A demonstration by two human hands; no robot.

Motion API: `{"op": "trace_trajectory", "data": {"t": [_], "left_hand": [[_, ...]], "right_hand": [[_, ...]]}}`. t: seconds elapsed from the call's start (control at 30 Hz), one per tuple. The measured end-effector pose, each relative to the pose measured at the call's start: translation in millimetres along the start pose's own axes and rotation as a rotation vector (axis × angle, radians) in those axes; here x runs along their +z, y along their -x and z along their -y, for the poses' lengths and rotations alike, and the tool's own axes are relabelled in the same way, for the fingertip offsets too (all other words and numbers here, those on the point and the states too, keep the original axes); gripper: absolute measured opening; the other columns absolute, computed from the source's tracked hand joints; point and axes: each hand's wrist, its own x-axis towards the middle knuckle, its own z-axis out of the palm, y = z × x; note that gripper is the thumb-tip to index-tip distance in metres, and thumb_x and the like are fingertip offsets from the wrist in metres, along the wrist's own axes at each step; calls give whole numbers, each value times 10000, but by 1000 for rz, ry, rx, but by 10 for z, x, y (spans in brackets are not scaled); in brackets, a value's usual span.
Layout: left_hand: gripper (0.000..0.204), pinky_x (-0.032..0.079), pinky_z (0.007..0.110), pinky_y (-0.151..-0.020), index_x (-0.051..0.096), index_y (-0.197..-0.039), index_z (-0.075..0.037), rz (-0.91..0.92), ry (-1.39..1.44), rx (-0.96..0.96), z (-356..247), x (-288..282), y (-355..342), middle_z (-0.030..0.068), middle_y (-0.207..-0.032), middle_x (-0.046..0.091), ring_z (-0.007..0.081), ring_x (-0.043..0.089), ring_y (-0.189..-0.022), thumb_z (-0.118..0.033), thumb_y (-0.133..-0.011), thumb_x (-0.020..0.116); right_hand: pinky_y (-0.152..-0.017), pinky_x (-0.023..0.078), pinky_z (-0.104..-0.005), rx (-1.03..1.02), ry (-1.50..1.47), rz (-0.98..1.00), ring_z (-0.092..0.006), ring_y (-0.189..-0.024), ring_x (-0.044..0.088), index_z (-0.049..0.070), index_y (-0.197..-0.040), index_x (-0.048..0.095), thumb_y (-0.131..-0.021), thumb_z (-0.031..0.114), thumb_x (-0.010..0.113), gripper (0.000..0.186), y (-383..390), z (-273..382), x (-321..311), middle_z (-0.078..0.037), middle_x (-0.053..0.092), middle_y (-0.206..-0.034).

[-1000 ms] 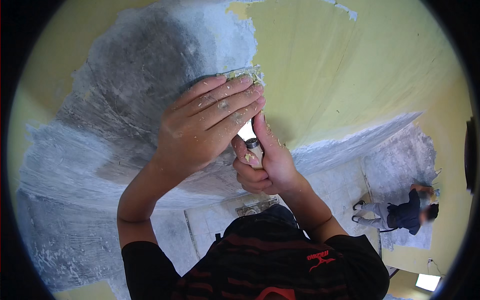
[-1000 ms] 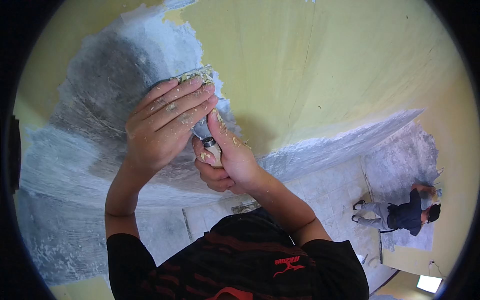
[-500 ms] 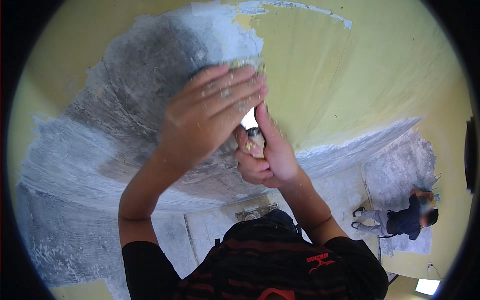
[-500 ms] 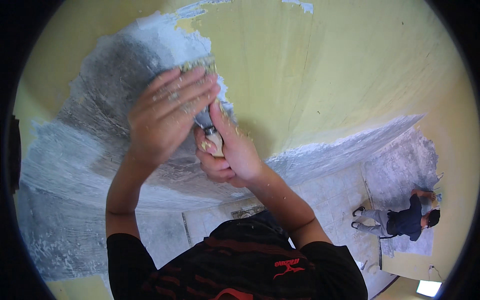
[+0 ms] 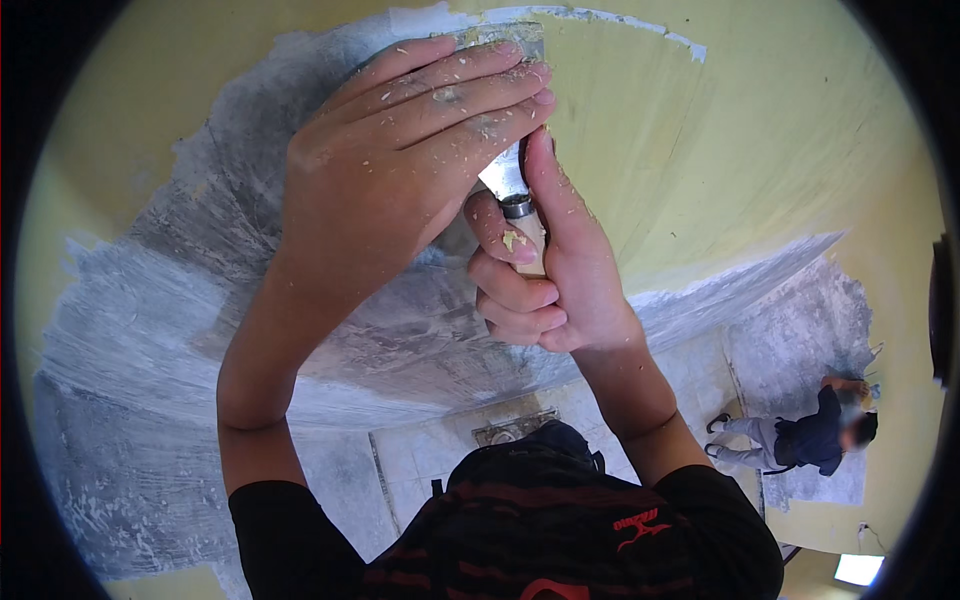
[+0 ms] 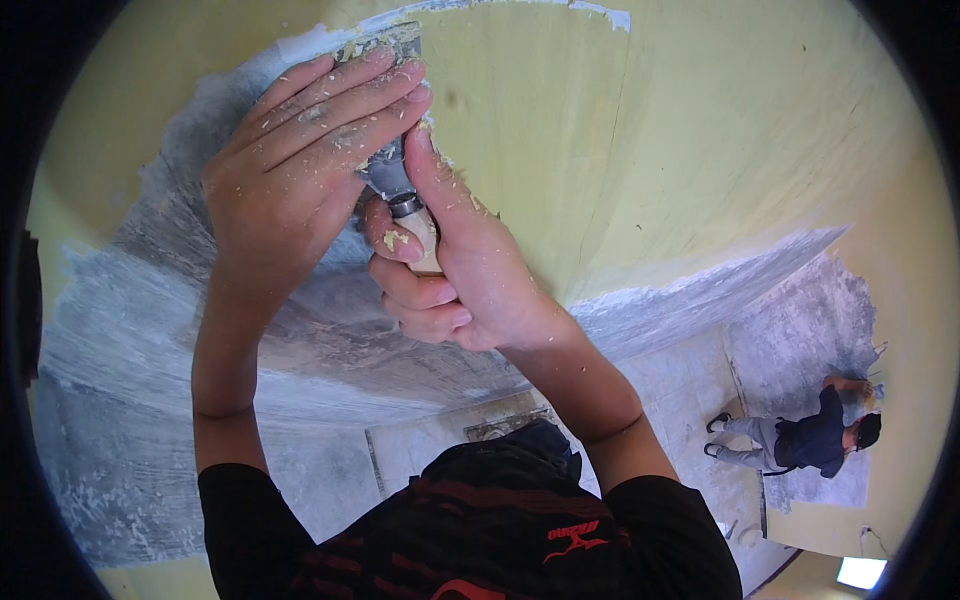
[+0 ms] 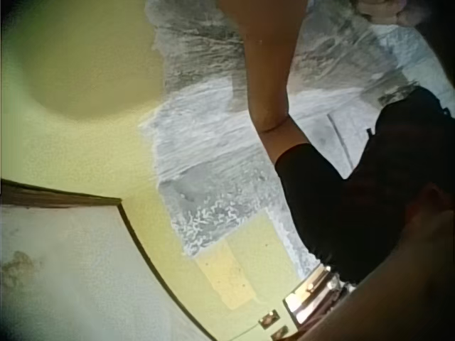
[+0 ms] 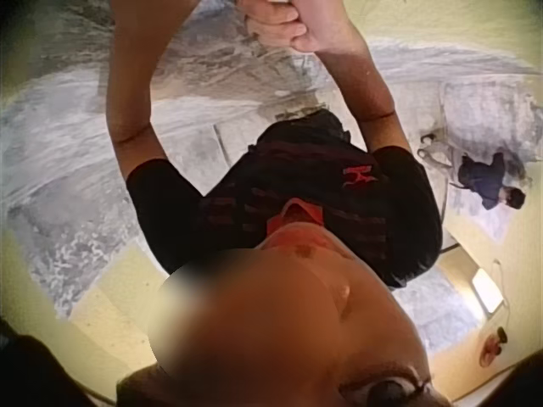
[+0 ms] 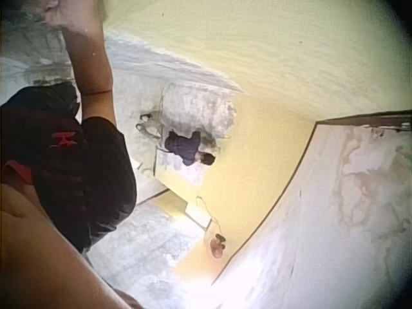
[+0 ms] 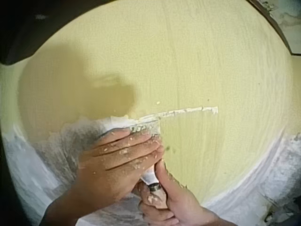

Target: The person scrapes old paint and plaster off a wall using a putty knife.

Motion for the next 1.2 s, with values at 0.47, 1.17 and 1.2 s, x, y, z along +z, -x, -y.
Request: {"op": "trace_trajectory", "data": {"t": [0.47, 1.17, 1.2], "left_hand": [[413, 494, 421, -1076, 792, -1107, -112, 51, -12, -42, -17, -71, -21, 42, -1166, 764, 226, 686, -1193, 43, -779, 594], [463, 497, 416, -1082, 791, -1067, -97, 40, 48, -90, -75, -72, 64, 42, -1169, 761, 229, 685, -1195, 103, -712, 571], [463, 497, 416, -1082, 791, -1067, -97, 41, 46, -93, -77, -97, 10, 42, -1169, 761, 229, 685, -1195, 103, -712, 571]], "right_hand": [[-303, 116, -234, 8, -129, 55, -64, -323, 166, 182, -723, 422, -996, 780, 200, 694, -7, -85, 99, 51, 239, -453], [-301, 125, -230, 39, -119, -45, -64, -318, 173, 186, -714, 428, -997, 778, 211, 692, 23, -181, 142, 53, 252, -448], [-301, 125, -230, 42, -120, -43, -64, -318, 173, 186, -714, 428, -997, 778, 211, 692, -8, -148, 152, 53, 252, -448]]}}
